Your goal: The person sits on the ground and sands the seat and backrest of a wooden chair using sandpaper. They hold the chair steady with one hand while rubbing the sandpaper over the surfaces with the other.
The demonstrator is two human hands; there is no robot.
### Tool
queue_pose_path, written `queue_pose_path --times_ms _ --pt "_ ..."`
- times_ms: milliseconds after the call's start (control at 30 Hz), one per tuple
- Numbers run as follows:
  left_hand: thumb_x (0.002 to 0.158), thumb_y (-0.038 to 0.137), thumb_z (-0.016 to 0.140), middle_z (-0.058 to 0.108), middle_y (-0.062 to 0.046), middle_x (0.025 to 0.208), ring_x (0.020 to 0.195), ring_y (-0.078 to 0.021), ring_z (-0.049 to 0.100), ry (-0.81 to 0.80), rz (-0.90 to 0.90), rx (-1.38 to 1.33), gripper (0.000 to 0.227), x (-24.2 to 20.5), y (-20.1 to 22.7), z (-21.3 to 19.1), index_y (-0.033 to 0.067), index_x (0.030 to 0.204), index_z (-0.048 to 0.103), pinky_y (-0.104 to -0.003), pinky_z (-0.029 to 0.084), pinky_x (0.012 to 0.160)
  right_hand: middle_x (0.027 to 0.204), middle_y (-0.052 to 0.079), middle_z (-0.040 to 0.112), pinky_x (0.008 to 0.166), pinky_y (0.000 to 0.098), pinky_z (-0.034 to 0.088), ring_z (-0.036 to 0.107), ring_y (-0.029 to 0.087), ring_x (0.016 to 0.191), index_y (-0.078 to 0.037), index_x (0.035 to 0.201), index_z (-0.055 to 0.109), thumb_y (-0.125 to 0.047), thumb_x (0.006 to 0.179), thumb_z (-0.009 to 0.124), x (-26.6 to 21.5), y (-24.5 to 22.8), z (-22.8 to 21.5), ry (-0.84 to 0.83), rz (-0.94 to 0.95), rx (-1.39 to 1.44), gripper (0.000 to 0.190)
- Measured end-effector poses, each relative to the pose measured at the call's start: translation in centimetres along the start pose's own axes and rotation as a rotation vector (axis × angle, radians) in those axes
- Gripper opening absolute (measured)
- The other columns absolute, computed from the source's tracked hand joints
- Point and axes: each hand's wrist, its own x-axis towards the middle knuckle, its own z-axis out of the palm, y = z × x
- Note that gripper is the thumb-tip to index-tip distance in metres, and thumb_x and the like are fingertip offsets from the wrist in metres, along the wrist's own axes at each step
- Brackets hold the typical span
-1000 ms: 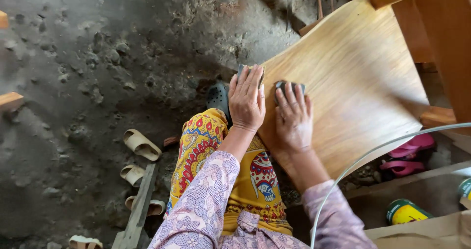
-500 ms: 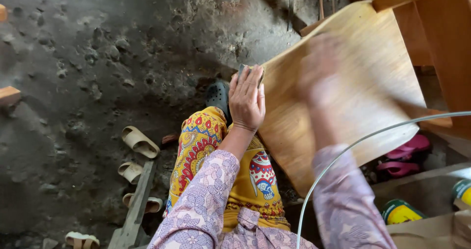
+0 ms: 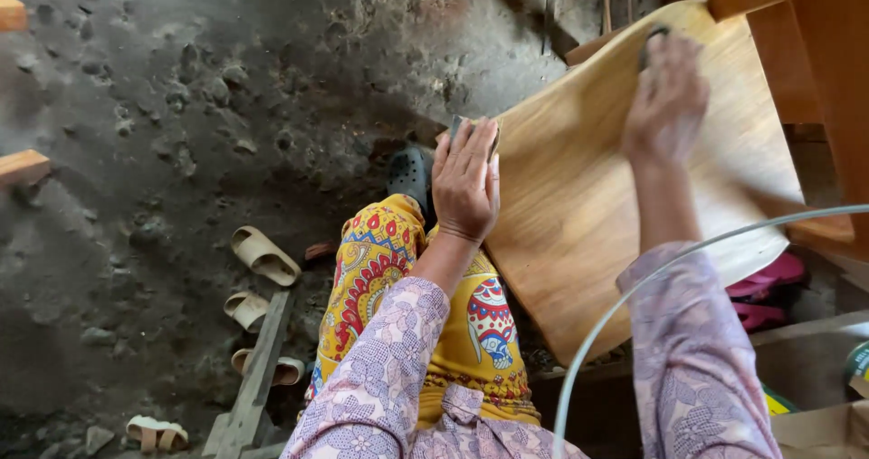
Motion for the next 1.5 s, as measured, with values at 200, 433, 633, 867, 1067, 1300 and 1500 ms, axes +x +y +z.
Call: queue_pose_path --times_ms 200,433,633,867,1067,1300,1500 --pt "0.107 0.024 0.046 0.064 -0.006 0.142 0.135 -0.0277 0.058 -0.009 0.002 0.0 0.04 -0.2 -0.2 -0.1 0.0137 0.143 0.06 -0.043 0.036 0.118 0.149 0.017 0.055 0.103 0.0481 0.046 0.049 0.04 0.136 -0.008 0.149 0.061 -0.012 0.105 0.064 -4.2 -4.0 1.1 0.178 -0.045 -0.175 0.044" --pt "0.107 0.024 0.047 0.064 -0.008 0.141 0.134 -0.0312 0.057 -0.045 -0.002 0.001 0.039 -0.5 0.0 -0.2 0.0158 0.143 0.06 -0.048 0.036 0.117 0.16 0.007 0.046 0.12 0.0466 0.026 0.039 0.031 0.149 -0.022 0.151 0.055 -0.027 0.102 0.057 -18.2 -14.5 -6.3 -0.135 0.072 0.094 0.049" --pt "0.104 0.027 0.056 0.056 -0.005 0.151 0.142 -0.0295 0.049 -0.145 0.158 0.157 0.037 -1.6 -1.3 -0.8 0.0187 0.14 0.063 -0.049 0.034 0.117 0.161 0.007 0.045 0.117 0.0535 0.031 0.038 0.032 0.149 -0.022 0.151 0.054 -0.024 0.098 0.058 -25.3 -10.7 -8.9 -0.111 0.229 -0.002 0.054" --pt "0.104 0.022 0.055 0.064 -0.005 0.139 0.135 -0.0289 0.055 -0.234 -0.007 0.029 0.026 -2.0 0.2 -7.1 0.021 0.126 0.07 -0.055 0.04 0.111 0.161 0.011 0.045 0.114 0.0555 0.033 0.039 0.035 0.148 -0.021 0.153 0.053 -0.023 0.102 0.054 -31.1 -7.7 -9.8 -0.018 0.365 -0.066 0.051" --pt "0.106 0.027 0.053 0.071 -0.026 0.118 0.12 -0.0395 0.064 0.131 -0.798 -0.616 0.034 -5.1 -1.9 -10.6 -0.0004 0.118 0.07 -0.051 0.052 0.103 0.159 0.012 0.046 0.113 0.0556 0.034 0.039 0.034 0.147 -0.022 0.153 0.053 -0.023 0.103 0.054 -32.3 -8.5 -8.7 0.055 0.401 -0.085 0.05" --pt "0.097 0.044 0.065 0.076 -0.012 0.104 0.089 -0.0307 0.076 0.075 -1.495 -1.356 0.03 -5.7 2.9 -18.5 0.0167 0.108 0.067 -0.053 0.067 0.068 0.16 0.009 0.046 0.112 0.0533 0.028 0.037 0.032 0.148 -0.023 0.152 0.054 -0.021 0.105 0.053 -31.9 -9.5 -8.4 0.088 0.503 -0.057 0.047" --pt "0.097 0.032 0.068 0.077 -0.014 0.104 0.086 -0.0283 0.077 -0.049 -1.402 -1.427 0.027 -7.2 3.3 -18.3 0.0139 0.117 0.067 -0.048 0.068 0.066 0.159 0.009 0.046 0.114 0.0503 0.025 0.037 0.033 0.147 -0.021 0.15 0.056 -0.02 0.106 0.051 -31.9 -9.5 -8.5 0.096 0.506 -0.038 0.045"
